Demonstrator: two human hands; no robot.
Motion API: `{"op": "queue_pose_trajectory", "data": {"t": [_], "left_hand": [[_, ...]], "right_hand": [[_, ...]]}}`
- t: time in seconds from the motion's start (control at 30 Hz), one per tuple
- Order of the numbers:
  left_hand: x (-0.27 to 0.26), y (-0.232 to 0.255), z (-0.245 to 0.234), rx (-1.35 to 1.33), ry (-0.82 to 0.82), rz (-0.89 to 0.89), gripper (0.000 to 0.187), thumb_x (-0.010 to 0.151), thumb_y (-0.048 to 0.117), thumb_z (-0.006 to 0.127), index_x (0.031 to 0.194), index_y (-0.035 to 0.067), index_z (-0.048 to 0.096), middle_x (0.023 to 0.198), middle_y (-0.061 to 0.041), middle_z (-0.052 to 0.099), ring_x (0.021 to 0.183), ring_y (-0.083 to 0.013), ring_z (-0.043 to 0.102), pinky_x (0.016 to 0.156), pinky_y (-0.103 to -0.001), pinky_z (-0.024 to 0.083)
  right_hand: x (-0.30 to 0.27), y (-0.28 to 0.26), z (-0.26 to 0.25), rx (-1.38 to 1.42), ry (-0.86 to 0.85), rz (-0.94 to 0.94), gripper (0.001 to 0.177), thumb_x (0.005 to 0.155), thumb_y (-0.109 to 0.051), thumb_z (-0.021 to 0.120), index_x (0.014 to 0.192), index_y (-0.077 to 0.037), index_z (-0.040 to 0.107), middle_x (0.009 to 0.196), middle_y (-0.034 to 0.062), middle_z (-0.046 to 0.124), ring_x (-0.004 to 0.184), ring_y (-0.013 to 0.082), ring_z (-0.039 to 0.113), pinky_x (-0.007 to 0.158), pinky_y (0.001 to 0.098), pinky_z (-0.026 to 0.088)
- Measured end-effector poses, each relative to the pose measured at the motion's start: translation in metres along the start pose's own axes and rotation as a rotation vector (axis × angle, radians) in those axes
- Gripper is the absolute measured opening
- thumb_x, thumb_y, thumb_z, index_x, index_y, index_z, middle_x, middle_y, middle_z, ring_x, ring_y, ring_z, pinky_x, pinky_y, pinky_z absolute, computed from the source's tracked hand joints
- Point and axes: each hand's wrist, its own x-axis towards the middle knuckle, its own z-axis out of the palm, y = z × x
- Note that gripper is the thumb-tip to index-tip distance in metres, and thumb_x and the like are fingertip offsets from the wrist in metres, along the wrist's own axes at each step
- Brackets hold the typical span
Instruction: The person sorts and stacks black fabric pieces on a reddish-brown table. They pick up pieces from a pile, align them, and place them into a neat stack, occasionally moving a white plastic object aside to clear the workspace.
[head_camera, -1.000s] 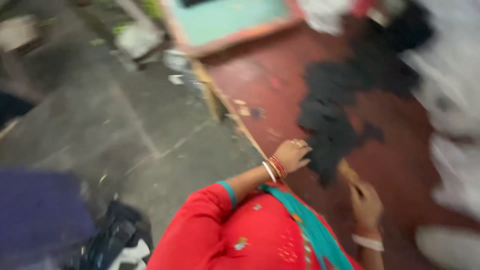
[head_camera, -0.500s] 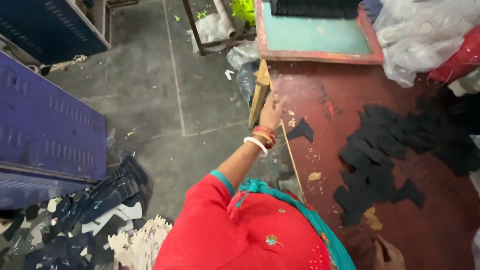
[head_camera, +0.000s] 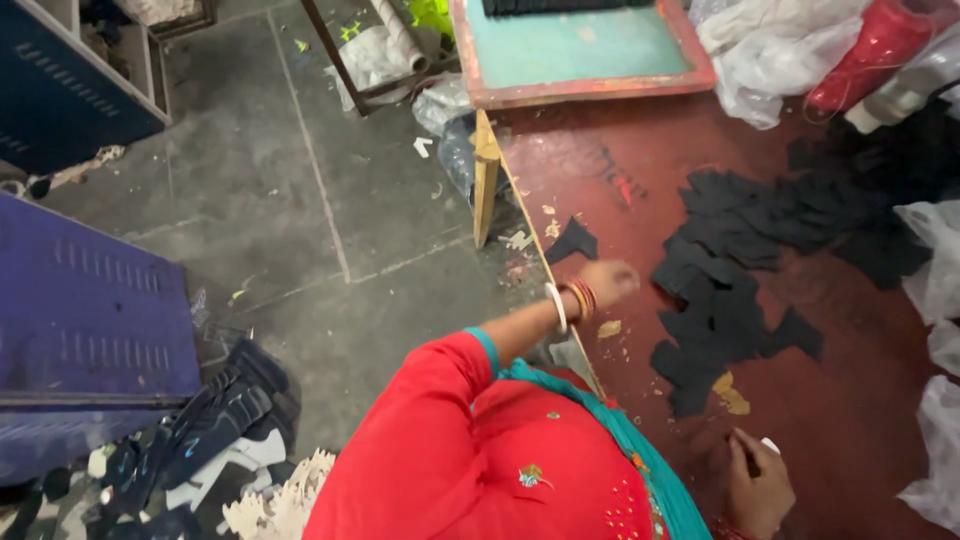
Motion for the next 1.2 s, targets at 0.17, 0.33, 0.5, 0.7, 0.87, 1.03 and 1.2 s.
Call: {"op": "queue_pose_trajectory", "data": {"t": [0.17,0.33,0.5,0.7,0.87,1.03,1.2], "left_hand": [[-0.032,0.07,0.011,0.224,-0.148,0.08,0.029,0.089,0.03,0.065,0.108,0.011,0.075,0.104,-0.016,0.076,0.097,-0.0366,0.073,0.087,-0.046,0.058],[-0.014,0.075,-0.001,0.344,-0.21,0.188,0.029,0.086,0.033,0.065,0.104,0.014,0.078,0.107,-0.013,0.076,0.101,-0.0362,0.071,0.09,-0.049,0.056],[-0.021,0.088,0.002,0.365,-0.351,0.041,0.032,0.082,0.035,0.069,0.106,0.015,0.077,0.106,-0.012,0.074,0.096,-0.0363,0.071,0.08,-0.049,0.056],[-0.059,0.118,0.033,0.346,-0.395,0.455,0.044,0.081,0.039,0.081,0.117,0.015,0.076,0.114,-0.01,0.068,0.108,-0.0355,0.063,0.091,-0.048,0.051],[-0.076,0.104,0.066,0.531,-0.418,0.415,0.044,0.08,0.034,0.08,0.119,0.014,0.076,0.121,-0.001,0.067,0.117,-0.0275,0.056,0.095,-0.046,0.045],[-0.073,0.109,0.064,0.555,-0.421,0.4,0.039,0.08,0.029,0.079,0.116,0.015,0.077,0.12,0.002,0.067,0.114,-0.0277,0.057,0.095,-0.045,0.045],[-0.077,0.11,0.068,0.594,-0.42,0.367,0.038,0.08,0.029,0.079,0.115,0.014,0.077,0.119,0.001,0.067,0.114,-0.0288,0.056,0.093,-0.046,0.045]], "right_hand": [[-0.019,0.001,-0.001,-0.031,0.009,0.088,0.017,0.101,-0.021,0.073,0.115,-0.012,0.078,0.11,0.0102,0.074,0.105,0.0257,0.072,0.092,0.0341,0.054],[-0.023,-0.027,-0.017,-0.019,-0.001,0.146,0.02,0.098,-0.019,0.074,0.116,-0.013,0.078,0.108,0.0112,0.073,0.099,0.027,0.071,0.088,0.0356,0.055],[-0.008,-0.039,-0.025,0.018,-0.043,0.2,0.019,0.096,-0.016,0.073,0.113,-0.009,0.077,0.108,0.0119,0.074,0.098,0.028,0.072,0.086,0.0366,0.055],[0.034,-0.043,-0.006,0.083,-0.098,0.136,0.017,0.093,-0.013,0.073,0.108,-0.008,0.078,0.107,0.0127,0.075,0.1,0.0291,0.072,0.088,0.0371,0.056],[0.06,-0.05,0.023,0.098,-0.137,0.013,0.015,0.092,-0.013,0.074,0.105,-0.007,0.077,0.103,0.012,0.074,0.098,0.0318,0.071,0.087,0.0396,0.056],[0.073,-0.051,0.055,-0.026,-0.184,-0.08,0.016,0.092,-0.011,0.071,0.106,-0.007,0.076,0.104,0.0124,0.071,0.098,0.0345,0.068,0.085,0.0431,0.054],[0.062,-0.048,0.061,-0.075,-0.189,-0.162,0.017,0.093,-0.007,0.067,0.109,-0.006,0.073,0.107,0.0115,0.068,0.102,0.0345,0.066,0.088,0.044,0.053]]}}
